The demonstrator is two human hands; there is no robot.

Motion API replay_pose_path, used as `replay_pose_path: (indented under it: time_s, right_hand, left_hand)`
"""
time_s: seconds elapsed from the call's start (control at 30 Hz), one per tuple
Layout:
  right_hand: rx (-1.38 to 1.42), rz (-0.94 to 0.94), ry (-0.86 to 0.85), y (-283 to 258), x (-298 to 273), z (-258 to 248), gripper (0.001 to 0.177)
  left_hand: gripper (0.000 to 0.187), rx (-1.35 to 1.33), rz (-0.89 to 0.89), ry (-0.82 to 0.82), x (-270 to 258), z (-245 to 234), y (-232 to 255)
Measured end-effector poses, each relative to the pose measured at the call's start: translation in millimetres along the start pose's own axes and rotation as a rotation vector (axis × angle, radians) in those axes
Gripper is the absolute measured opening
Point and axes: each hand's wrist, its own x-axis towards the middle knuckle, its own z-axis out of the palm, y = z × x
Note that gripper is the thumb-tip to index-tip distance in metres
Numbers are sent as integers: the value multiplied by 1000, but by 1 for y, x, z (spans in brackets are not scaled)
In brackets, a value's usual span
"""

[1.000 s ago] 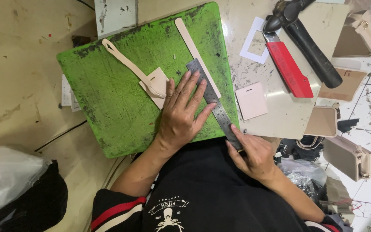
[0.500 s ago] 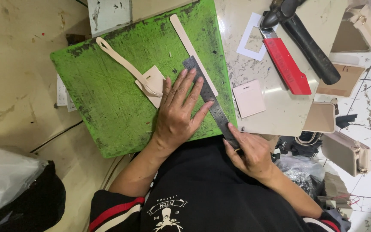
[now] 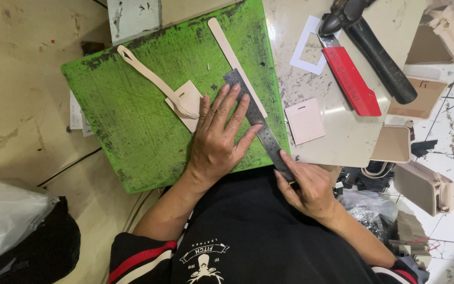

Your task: Cutting leather strips using a utility knife and ruler, followed by assembling small leather tags with paper inserts.

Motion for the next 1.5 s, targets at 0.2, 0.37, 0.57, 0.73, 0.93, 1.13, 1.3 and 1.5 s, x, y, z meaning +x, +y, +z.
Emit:
replay_pose_path:
  time_s: [0.2, 0.37, 0.57, 0.73, 0.93, 1.13, 1.3, 1.5]
  right_hand:
    - [3, -20, -10, -4, 7, -4, 42]
    - [-15, -22, -31, -3, 7, -6, 43]
    - [-41, -49, -55, -9, 14, -9, 42]
    - [-67, -50, -54, -3, 7, -5, 42]
    - [-156, -20, -98, 14, 12, -28, 54]
    - [-484, -86, 63, 65, 48, -23, 32]
    - [-518, -118, 65, 95, 58, -2, 31]
    - [-601, -162, 170, 82, 81, -27, 22]
  left_hand:
    - [53, -42, -19, -35, -1, -2, 0]
    - [50, 23, 5, -7, 2, -5, 2]
    - [50, 57, 12, 3, 0, -1, -1]
    - [47, 16, -1, -5, 0, 0, -1]
    - [47, 34, -14, -44, 0, 0, -1]
    - [46, 62, -18, -55, 3, -5, 4]
    - [45, 88, -29, -69, 5, -6, 7]
    - [45, 94, -41, -84, 5, -8, 8]
